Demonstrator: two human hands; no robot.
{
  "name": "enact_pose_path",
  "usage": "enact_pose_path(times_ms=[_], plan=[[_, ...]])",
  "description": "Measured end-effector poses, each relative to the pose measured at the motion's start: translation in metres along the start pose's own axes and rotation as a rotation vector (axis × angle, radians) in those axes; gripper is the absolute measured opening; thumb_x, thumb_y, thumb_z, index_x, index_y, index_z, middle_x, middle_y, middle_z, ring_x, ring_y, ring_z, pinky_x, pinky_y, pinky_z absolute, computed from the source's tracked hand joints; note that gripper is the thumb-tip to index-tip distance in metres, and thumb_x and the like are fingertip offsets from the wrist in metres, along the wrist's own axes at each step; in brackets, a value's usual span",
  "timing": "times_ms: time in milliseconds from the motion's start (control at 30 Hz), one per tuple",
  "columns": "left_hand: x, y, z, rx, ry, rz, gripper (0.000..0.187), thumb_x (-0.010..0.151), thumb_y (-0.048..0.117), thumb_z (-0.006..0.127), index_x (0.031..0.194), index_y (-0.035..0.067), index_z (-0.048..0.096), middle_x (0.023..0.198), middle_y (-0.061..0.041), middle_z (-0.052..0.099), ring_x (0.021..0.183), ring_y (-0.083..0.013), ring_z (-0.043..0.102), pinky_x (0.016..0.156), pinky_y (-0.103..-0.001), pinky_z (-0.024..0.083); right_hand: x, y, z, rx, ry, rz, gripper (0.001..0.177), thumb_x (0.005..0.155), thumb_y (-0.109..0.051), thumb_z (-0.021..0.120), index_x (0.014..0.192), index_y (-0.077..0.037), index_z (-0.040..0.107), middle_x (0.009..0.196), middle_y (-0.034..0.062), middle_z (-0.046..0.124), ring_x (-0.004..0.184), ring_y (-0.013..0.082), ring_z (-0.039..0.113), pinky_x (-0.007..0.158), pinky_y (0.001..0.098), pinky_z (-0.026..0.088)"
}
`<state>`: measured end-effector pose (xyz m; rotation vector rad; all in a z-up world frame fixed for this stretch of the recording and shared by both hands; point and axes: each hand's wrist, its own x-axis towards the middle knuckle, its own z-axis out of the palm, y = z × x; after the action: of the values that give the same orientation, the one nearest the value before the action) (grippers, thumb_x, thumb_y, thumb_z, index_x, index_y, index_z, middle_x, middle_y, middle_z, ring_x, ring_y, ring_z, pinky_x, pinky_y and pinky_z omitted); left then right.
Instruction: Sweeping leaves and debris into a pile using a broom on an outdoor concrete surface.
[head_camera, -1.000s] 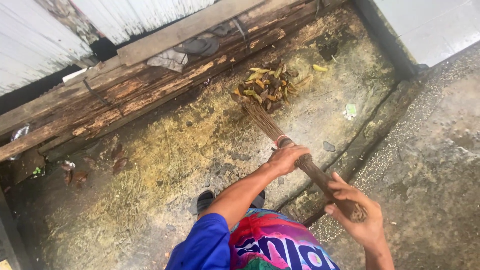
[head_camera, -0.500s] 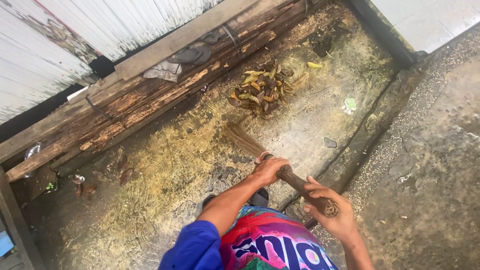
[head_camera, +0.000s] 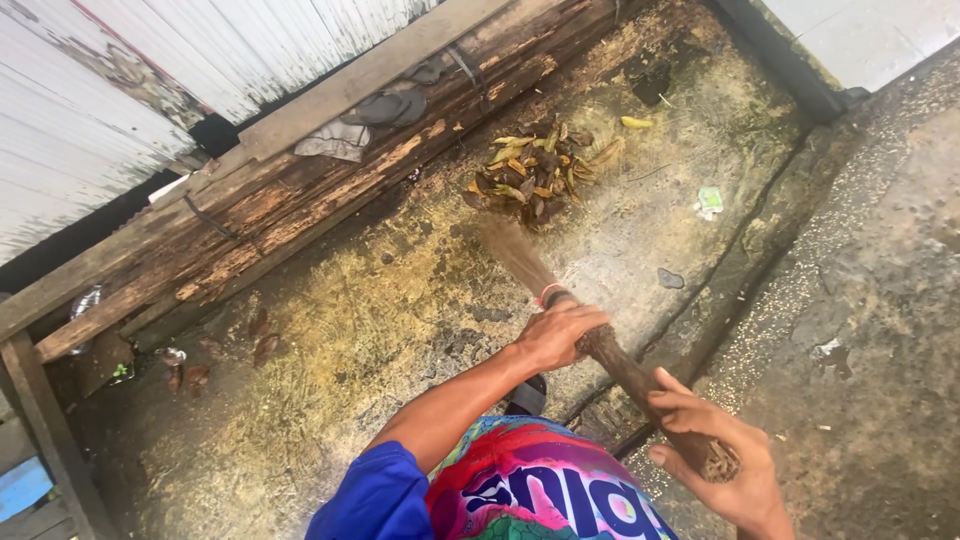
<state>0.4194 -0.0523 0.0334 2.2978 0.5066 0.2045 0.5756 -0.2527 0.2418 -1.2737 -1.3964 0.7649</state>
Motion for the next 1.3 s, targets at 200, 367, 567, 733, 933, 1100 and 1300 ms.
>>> enact_pose_path(times_ms=[200,367,567,733,933,1100,1300], plan=[[-0.018,-0.041,0.032,0.002,-0.174,-0.266,0.090,0.071,-0.024,0.050,0.148,0.023,0.054,0.154,-0.006,0.054,0.140,-0.0314,0.049,0.117,-0.045,0.039,-0.004,0.052,0.024,0.138,0.005,0.097,0.028,0.079,-0.003,0.080,0.104,-0.004,0.067,0.126,0.0224,0.072,0.136,0.0466,0.060,0.122,0.0566,0.044],[0.006,-0.004,0.005,-0.102,-0.206,-0.386,0.082,0.078,-0.020,0.056,0.141,0.033,0.056,0.146,-0.003,0.060,0.126,-0.0308,0.058,0.091,-0.053,0.055,0.005,0.049,0.025,0.041,0.028,0.090,0.032,0.076,-0.001,0.082,0.104,-0.003,0.068,0.124,0.0202,0.073,0.135,0.0439,0.063,0.121,0.0503,0.049],[-0.002,-0.002,-0.002,0.035,0.035,-0.112,0.068,0.077,0.009,0.078,0.139,0.030,0.057,0.149,0.005,0.060,0.126,-0.0306,0.060,0.096,-0.053,0.051,0.016,-0.002,0.009,-0.021,-0.033,0.095,0.030,0.071,-0.004,0.082,0.098,-0.003,0.067,0.121,0.0222,0.074,0.136,0.0411,0.065,0.119,0.0449,0.052],[-0.053,-0.004,-0.041,0.033,0.232,0.038,0.049,0.077,0.016,0.076,0.123,0.020,0.059,0.121,-0.003,0.067,0.099,-0.0302,0.063,0.089,-0.042,0.048,0.036,-0.029,0.031,-0.019,-0.096,0.132,0.026,0.070,-0.004,0.080,0.092,-0.002,0.067,0.119,0.0235,0.075,0.136,0.0424,0.066,0.117,0.0470,0.055],[-0.156,-0.035,-0.091,-0.064,0.269,-0.018,0.042,0.082,0.014,0.078,0.119,0.013,0.058,0.115,-0.011,0.064,0.105,-0.0341,0.060,0.087,-0.042,0.045,0.059,-0.010,0.105,0.202,-0.293,0.007,0.032,0.074,-0.008,0.080,0.103,-0.004,0.068,0.126,0.0244,0.071,0.137,0.0481,0.062,0.125,0.0625,0.045],[-0.273,-0.103,-0.093,0.015,0.391,-0.165,0.073,0.078,0.024,0.084,0.143,0.009,0.054,0.146,-0.018,0.059,0.136,-0.0377,0.056,0.114,-0.049,0.043,0.076,-0.014,0.210,0.300,-0.468,-0.084,0.035,0.076,-0.003,0.081,0.108,-0.003,0.067,0.128,0.0257,0.070,0.137,0.0459,0.061,0.122,0.0607,0.047],[-0.397,-0.162,-0.080,-0.040,0.424,-0.360,0.079,0.076,0.018,0.085,0.146,0.015,0.049,0.152,-0.018,0.051,0.140,-0.0412,0.049,0.110,-0.058,0.040,0.061,-0.032,0.344,0.310,-0.501,-0.057,0.029,0.080,0.002,0.077,0.106,-0.004,0.065,0.123,0.0228,0.071,0.135,0.0450,0.062,0.123,0.0606,0.044]])
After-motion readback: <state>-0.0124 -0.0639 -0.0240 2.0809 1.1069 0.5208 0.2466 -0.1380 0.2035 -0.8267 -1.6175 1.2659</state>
